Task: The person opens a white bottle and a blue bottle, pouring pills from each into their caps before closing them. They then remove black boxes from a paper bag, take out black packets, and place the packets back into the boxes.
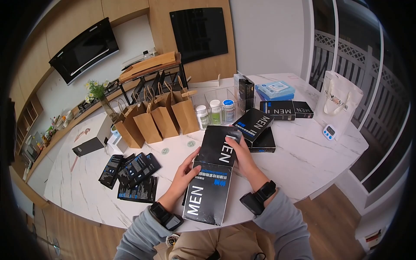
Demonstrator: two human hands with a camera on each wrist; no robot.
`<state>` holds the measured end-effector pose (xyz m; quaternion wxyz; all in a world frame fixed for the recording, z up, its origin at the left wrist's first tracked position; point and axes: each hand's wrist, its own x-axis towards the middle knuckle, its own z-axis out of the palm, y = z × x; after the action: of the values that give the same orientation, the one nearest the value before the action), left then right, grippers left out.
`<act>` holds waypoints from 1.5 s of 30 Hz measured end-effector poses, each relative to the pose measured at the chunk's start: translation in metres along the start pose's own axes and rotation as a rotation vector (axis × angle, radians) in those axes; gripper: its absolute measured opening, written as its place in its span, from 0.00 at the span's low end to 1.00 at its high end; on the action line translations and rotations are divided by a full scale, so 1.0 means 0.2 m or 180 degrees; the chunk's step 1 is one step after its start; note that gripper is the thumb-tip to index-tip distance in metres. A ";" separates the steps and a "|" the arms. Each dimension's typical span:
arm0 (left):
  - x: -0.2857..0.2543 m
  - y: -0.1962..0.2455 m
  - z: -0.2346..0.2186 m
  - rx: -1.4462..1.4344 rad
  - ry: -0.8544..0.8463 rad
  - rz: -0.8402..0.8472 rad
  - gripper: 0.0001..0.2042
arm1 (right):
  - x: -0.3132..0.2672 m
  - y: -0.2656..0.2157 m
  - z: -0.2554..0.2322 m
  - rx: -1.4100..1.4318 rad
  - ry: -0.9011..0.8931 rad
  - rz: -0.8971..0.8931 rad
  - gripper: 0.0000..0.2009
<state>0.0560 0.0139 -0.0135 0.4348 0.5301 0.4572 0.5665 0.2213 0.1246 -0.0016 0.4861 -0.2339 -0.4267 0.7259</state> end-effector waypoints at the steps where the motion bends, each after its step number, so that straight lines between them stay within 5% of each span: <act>1: -0.01 0.02 0.01 0.0000 -0.0001 0.0000 0.29 | 0.00 0.00 0.00 0.0056 0.0008 -0.0295 0.18; 9: -0.01 0.02 0.00 -0.0042 0.0120 -0.0126 0.28 | 0.04 0.05 -0.05 -0.0312 -0.0343 -0.0057 0.14; 13: 0.00 -0.01 -0.01 -0.0028 0.0128 -0.0124 0.28 | 0.05 0.06 -0.07 -0.0991 -0.0756 -0.0384 0.09; 21: 0.01 -0.03 -0.01 -0.0226 0.0197 -0.0122 0.27 | 0.02 0.02 -0.02 -0.1188 -0.1159 0.0046 0.11; 45: 0.03 -0.15 -0.06 0.0485 0.0419 -0.0403 0.29 | 0.03 0.10 -0.06 -0.1537 -0.1189 0.0435 0.14</act>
<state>0.0448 0.0253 -0.0420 0.3972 0.4933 0.5591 0.5351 0.2178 0.1318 -0.0237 0.2798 -0.2334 -0.6520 0.6649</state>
